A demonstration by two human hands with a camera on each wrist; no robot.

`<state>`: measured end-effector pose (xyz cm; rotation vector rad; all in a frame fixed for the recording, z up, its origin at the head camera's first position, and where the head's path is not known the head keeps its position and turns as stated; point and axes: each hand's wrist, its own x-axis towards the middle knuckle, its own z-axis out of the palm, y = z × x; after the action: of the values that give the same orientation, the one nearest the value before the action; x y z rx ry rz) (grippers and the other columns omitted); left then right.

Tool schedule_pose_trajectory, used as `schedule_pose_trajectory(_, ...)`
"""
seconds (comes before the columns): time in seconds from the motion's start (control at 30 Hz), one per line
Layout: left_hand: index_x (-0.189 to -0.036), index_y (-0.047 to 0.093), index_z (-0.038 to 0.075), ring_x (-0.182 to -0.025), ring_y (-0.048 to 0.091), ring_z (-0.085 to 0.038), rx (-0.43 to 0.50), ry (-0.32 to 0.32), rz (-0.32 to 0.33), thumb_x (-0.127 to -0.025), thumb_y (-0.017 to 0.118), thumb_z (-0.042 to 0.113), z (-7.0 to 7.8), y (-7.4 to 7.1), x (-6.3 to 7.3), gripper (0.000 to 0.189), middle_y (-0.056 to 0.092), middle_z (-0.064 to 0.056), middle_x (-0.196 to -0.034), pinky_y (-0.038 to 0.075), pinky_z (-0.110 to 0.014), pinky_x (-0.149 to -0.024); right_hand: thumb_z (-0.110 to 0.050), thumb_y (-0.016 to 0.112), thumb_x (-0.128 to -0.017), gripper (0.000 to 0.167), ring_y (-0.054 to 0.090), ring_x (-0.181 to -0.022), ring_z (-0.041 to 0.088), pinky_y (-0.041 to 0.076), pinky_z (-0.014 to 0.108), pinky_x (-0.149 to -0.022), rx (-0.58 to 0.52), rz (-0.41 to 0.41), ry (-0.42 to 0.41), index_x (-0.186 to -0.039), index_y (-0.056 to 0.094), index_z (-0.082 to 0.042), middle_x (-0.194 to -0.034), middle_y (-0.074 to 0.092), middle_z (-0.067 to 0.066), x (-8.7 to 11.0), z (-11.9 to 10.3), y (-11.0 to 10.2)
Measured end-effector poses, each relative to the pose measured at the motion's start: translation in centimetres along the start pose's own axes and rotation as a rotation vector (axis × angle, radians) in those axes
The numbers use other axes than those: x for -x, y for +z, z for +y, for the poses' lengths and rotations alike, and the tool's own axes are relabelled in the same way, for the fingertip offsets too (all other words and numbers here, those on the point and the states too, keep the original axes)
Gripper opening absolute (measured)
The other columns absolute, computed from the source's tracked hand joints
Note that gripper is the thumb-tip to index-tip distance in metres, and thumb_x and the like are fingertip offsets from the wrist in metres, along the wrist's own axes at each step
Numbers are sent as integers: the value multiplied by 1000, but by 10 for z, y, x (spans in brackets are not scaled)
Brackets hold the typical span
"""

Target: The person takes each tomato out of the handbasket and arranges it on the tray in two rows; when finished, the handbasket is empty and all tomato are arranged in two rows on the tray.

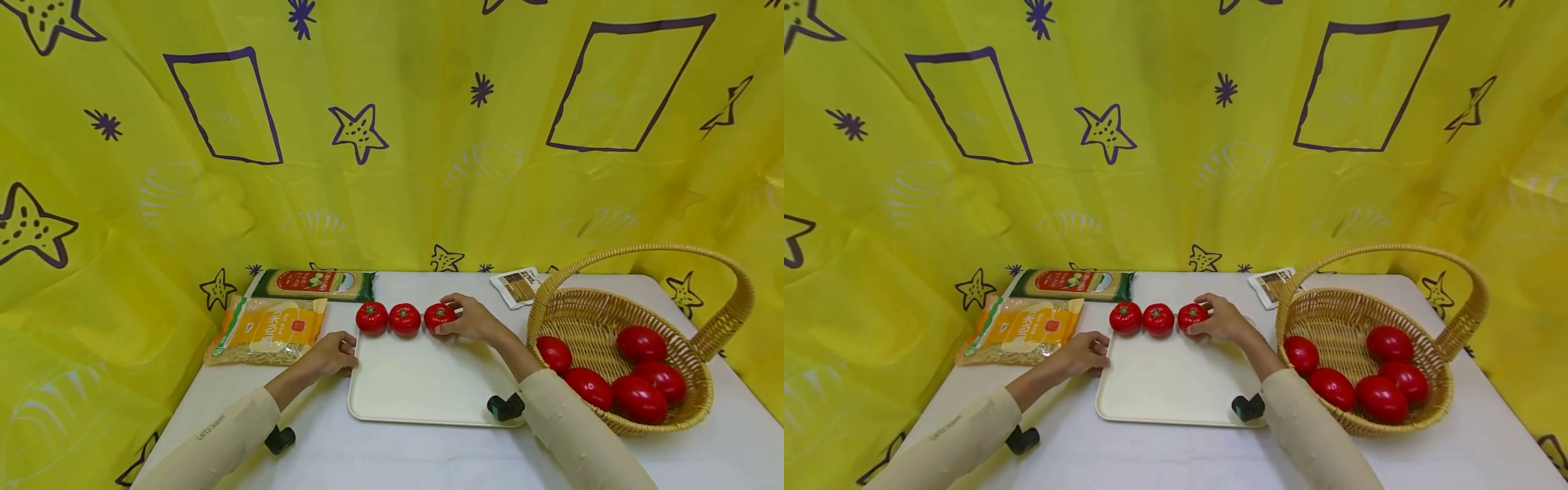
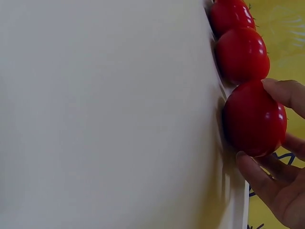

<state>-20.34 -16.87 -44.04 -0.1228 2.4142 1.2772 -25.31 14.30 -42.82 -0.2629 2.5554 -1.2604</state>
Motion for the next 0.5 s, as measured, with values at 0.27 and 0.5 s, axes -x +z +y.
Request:
schedule_pose_trajectory(0.27,-119,57,-4,-71,57,-18,19,5,-3,-86,71,-7,-1,1,-2,36,56,-9,-91,61,-25,-65,-21,80,-84,72,54,-126,42,53,50,-100,16,-5,-5,-144,46,-1,-142,50,26,6,-5,-9)
schedule_pose_trajectory(0.5,-119,57,-5,-72,57,-19,27,15,-2,-86,70,-6,-1,0,-1,36,56,-10,-91,61,-26,-65,-22,79,-84,70,51,-129,45,51,52,-103,30,-3,-6,-143,47,-1,-144,48,28,14,-8,-16)
